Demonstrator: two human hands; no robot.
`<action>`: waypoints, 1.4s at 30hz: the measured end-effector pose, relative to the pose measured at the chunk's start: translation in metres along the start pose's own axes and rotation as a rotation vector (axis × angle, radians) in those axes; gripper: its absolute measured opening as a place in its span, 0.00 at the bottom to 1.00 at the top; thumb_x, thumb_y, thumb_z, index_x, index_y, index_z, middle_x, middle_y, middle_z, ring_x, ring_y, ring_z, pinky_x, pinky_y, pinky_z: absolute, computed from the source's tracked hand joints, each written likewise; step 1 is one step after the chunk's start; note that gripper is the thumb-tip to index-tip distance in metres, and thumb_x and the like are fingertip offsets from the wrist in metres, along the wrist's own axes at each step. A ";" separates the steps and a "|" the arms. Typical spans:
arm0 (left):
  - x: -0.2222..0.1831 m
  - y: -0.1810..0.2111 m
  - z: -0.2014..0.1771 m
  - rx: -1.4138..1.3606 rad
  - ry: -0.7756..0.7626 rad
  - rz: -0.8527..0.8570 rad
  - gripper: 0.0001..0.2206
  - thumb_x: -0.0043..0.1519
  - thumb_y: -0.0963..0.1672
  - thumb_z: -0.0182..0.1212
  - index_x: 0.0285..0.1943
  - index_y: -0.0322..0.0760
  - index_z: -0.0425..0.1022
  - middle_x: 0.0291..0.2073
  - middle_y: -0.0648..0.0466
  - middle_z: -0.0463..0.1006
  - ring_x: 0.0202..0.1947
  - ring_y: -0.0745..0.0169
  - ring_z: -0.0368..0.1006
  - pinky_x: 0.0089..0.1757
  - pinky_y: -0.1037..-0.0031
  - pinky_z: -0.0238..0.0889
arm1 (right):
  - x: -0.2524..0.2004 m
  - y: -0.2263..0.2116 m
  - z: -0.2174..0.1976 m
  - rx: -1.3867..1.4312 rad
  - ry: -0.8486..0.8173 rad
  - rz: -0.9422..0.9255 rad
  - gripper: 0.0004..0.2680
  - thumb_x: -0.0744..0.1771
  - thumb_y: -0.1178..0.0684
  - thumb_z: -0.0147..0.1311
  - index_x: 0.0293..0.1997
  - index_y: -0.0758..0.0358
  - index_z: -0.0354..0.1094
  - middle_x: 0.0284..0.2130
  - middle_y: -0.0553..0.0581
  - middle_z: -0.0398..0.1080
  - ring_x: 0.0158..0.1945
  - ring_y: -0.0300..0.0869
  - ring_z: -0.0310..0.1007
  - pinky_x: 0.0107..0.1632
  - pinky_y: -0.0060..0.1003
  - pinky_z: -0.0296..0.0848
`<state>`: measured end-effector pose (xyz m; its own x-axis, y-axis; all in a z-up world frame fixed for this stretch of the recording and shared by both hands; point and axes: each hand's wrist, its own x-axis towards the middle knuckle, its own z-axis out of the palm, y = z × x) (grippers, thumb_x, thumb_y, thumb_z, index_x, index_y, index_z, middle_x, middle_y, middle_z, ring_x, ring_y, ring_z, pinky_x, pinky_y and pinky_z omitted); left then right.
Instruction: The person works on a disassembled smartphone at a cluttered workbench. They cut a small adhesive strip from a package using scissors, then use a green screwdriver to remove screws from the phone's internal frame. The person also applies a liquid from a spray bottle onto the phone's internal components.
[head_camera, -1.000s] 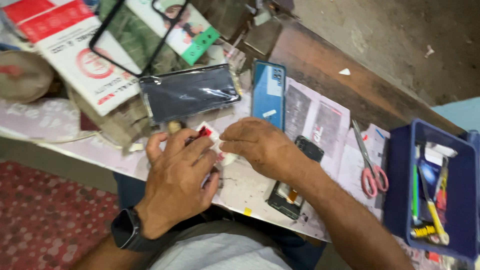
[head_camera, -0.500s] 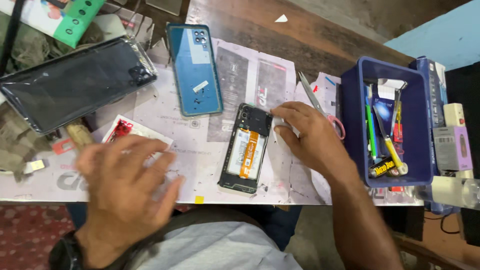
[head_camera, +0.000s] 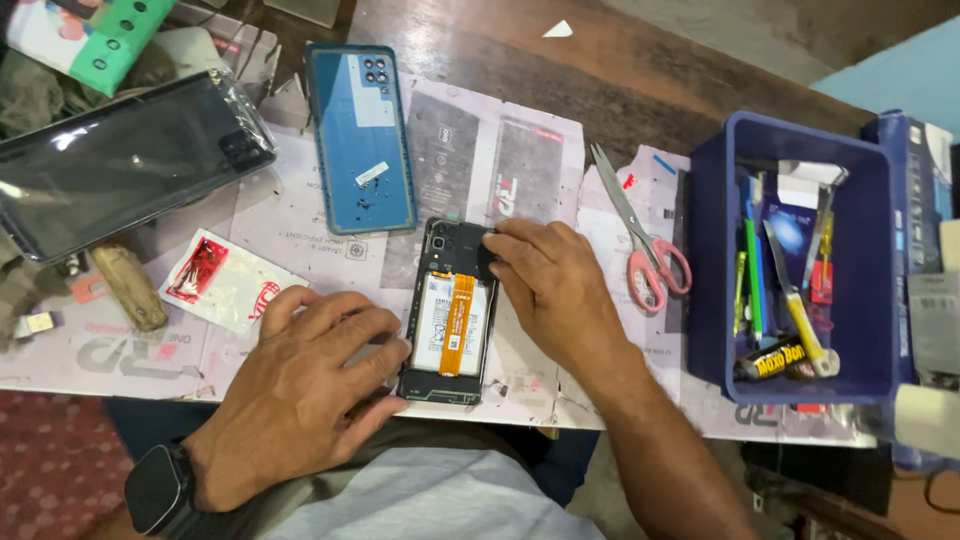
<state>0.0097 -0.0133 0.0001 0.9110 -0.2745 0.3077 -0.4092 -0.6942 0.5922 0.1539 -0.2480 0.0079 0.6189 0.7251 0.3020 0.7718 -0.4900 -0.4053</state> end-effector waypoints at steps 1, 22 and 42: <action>0.001 0.000 0.000 -0.004 0.008 0.009 0.20 0.46 0.47 0.72 0.46 0.38 0.76 0.47 0.50 0.76 0.54 0.49 0.69 0.53 0.51 0.52 | 0.001 0.000 0.001 -0.003 0.004 -0.004 0.10 0.64 0.61 0.63 0.49 0.64 0.73 0.49 0.60 0.74 0.47 0.53 0.73 0.50 0.46 0.71; -0.005 0.001 0.002 -0.004 0.066 0.067 0.21 0.47 0.46 0.72 0.47 0.33 0.76 0.46 0.48 0.77 0.52 0.49 0.71 0.53 0.54 0.57 | -0.005 0.008 -0.012 0.110 0.014 0.065 0.08 0.65 0.64 0.62 0.47 0.64 0.74 0.37 0.59 0.74 0.37 0.47 0.76 0.39 0.37 0.74; -0.024 -0.009 0.023 0.051 0.343 -0.051 0.15 0.49 0.39 0.71 0.15 0.37 0.66 0.14 0.51 0.69 0.17 0.51 0.68 0.26 0.63 0.60 | -0.049 -0.030 0.007 0.184 0.355 -0.086 0.04 0.65 0.58 0.65 0.35 0.62 0.72 0.21 0.54 0.67 0.24 0.45 0.67 0.32 0.43 0.65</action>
<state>-0.0079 -0.0159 -0.0295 0.8562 -0.0050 0.5166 -0.3528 -0.7362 0.5775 0.0995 -0.2656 -0.0006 0.5902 0.5319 0.6072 0.8037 -0.3168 -0.5036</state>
